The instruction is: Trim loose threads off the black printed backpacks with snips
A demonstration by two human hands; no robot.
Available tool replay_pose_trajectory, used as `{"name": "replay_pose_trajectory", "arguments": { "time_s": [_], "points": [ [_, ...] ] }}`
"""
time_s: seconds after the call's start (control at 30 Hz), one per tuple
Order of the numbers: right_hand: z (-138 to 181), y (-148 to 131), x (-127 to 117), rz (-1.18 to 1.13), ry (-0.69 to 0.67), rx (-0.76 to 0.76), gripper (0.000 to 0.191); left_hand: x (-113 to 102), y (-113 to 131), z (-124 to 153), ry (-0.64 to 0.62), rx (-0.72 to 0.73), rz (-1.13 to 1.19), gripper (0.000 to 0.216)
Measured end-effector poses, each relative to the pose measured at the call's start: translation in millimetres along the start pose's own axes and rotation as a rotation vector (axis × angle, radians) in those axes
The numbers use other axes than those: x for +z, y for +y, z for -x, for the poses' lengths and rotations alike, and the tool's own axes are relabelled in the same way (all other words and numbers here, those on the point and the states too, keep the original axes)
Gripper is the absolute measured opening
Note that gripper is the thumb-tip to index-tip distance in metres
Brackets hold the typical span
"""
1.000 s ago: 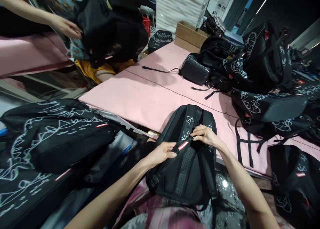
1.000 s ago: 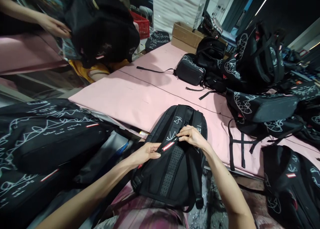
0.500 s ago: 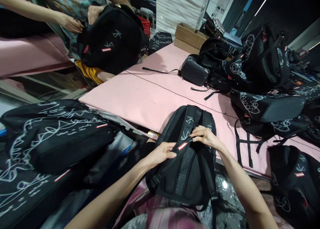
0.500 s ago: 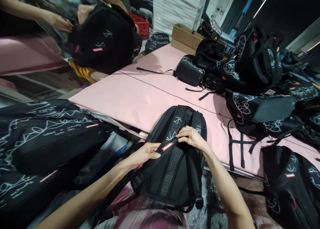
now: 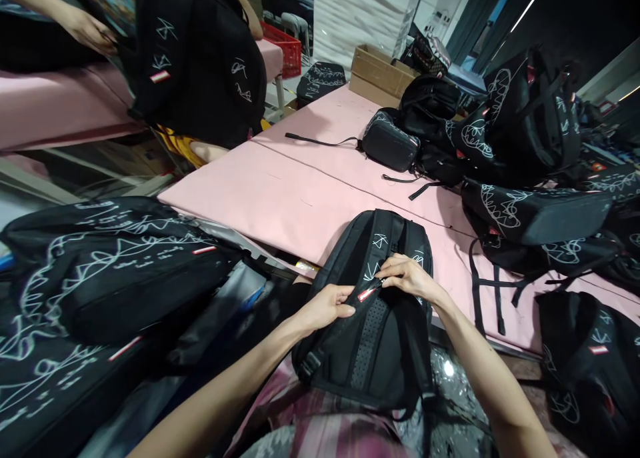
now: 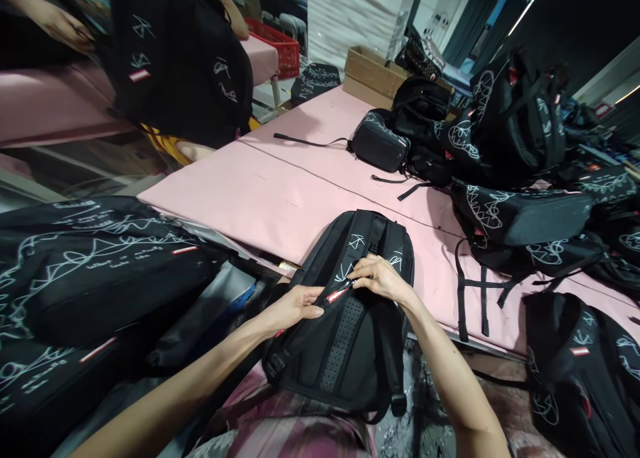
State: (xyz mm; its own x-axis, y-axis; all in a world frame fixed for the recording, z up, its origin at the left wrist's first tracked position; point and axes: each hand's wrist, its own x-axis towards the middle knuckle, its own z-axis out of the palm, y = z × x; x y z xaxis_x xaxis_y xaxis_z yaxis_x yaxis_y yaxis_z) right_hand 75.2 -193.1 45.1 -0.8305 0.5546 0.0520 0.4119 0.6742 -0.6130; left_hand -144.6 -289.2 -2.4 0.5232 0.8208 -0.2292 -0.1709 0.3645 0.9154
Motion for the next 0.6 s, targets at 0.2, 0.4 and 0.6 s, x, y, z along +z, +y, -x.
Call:
{"name": "replay_pose_trajectory", "arguments": {
  "time_s": [0.2, 0.4, 0.6],
  "points": [
    [-1, 0, 2, -0.017, -0.013, 0.001, 0.027, 1, -1, -1, -0.008, 0.015, -0.016, 0.04],
    [-5, -22, 8, 0.132, -0.067, -0.039, 0.026, 1, -3, -1, -0.003, 0.016, -0.033, 0.039],
    [2, -17, -7, 0.151, 0.024, -0.009, 0.028, 1, 0, 0, -0.011, 0.028, -0.053, 0.043]
  ]
}}
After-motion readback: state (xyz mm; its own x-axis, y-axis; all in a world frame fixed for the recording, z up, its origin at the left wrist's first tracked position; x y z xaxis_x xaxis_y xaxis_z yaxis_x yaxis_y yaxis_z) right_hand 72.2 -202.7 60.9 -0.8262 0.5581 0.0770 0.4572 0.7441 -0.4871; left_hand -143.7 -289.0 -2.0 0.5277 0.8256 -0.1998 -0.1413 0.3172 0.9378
